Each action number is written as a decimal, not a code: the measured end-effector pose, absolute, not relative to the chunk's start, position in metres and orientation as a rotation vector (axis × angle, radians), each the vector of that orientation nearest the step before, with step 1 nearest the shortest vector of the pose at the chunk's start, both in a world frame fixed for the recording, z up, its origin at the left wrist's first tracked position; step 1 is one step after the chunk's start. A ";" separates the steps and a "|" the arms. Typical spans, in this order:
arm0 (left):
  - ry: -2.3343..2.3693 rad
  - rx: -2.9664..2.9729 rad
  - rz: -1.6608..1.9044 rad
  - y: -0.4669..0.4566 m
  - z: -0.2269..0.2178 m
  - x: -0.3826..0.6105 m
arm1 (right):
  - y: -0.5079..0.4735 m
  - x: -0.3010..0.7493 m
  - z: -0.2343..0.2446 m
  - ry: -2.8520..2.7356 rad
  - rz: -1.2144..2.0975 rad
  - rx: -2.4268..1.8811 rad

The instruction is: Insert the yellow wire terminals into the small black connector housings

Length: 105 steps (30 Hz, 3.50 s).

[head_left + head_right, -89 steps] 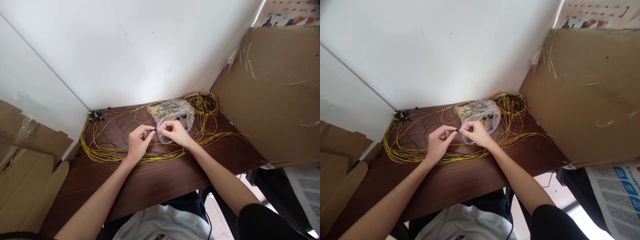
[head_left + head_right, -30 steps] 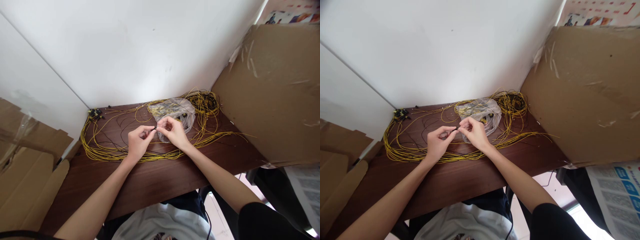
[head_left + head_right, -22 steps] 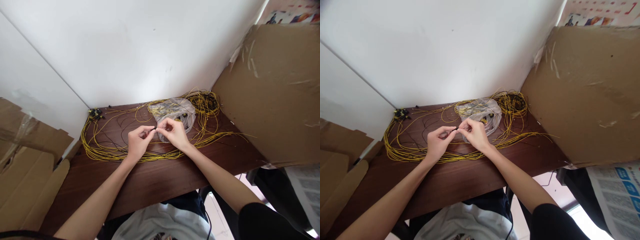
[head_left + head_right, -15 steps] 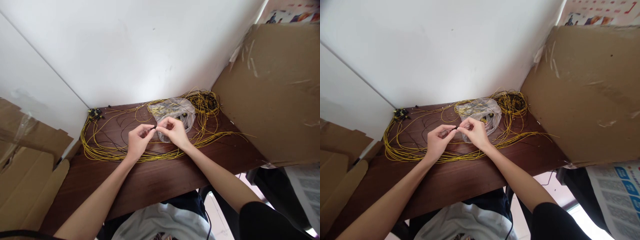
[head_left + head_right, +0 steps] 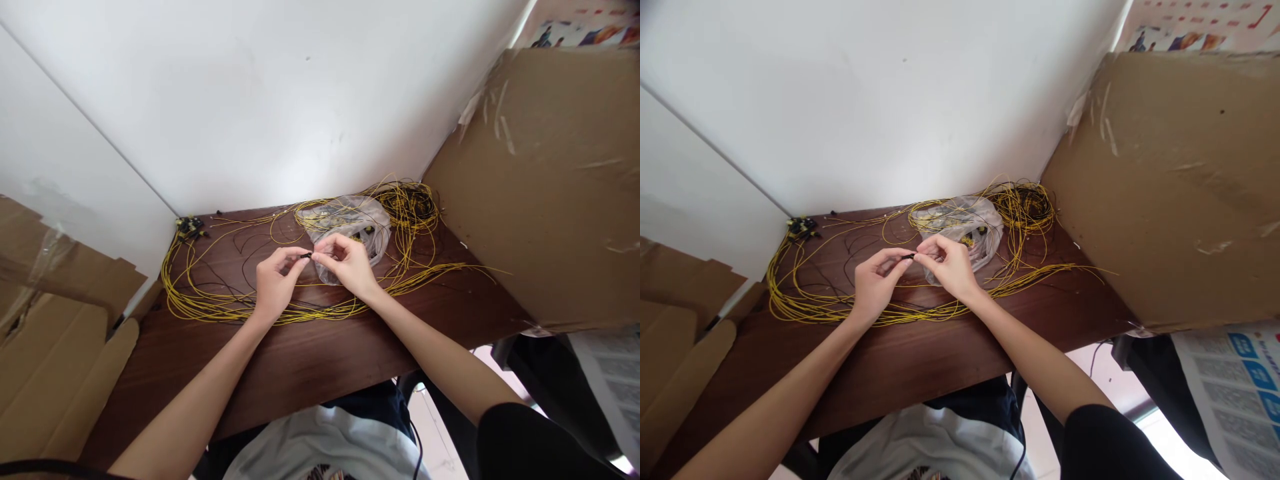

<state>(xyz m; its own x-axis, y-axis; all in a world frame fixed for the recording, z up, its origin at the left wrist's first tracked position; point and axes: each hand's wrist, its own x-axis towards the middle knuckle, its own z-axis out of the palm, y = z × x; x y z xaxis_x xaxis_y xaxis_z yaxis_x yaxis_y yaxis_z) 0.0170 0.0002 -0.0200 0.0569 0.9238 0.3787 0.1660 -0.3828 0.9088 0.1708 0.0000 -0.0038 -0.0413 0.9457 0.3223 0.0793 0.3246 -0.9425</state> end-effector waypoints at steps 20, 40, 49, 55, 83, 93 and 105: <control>1.126 1.556 1.346 -0.002 -0.017 0.018 | -0.008 0.172 0.001 -1.735 0.456 -0.993; 1.152 1.657 1.410 -0.001 -0.015 0.018 | 0.002 0.179 -0.001 -1.682 0.938 -1.193; 1.116 1.680 1.386 -0.001 -0.016 0.017 | 0.006 0.178 -0.004 -1.515 1.236 -1.122; 1.100 1.725 1.399 -0.001 -0.017 0.017 | 0.005 0.179 -0.001 -1.453 1.303 -1.130; 1.158 1.801 1.409 -0.001 -0.017 0.017 | 0.000 0.180 0.004 -1.780 0.702 -1.153; 1.218 1.771 1.371 -0.001 -0.019 0.017 | -0.004 0.179 0.006 -1.889 0.496 -1.129; 1.258 1.940 1.423 -0.004 -0.017 0.016 | -0.003 0.178 0.005 -1.828 0.597 -1.172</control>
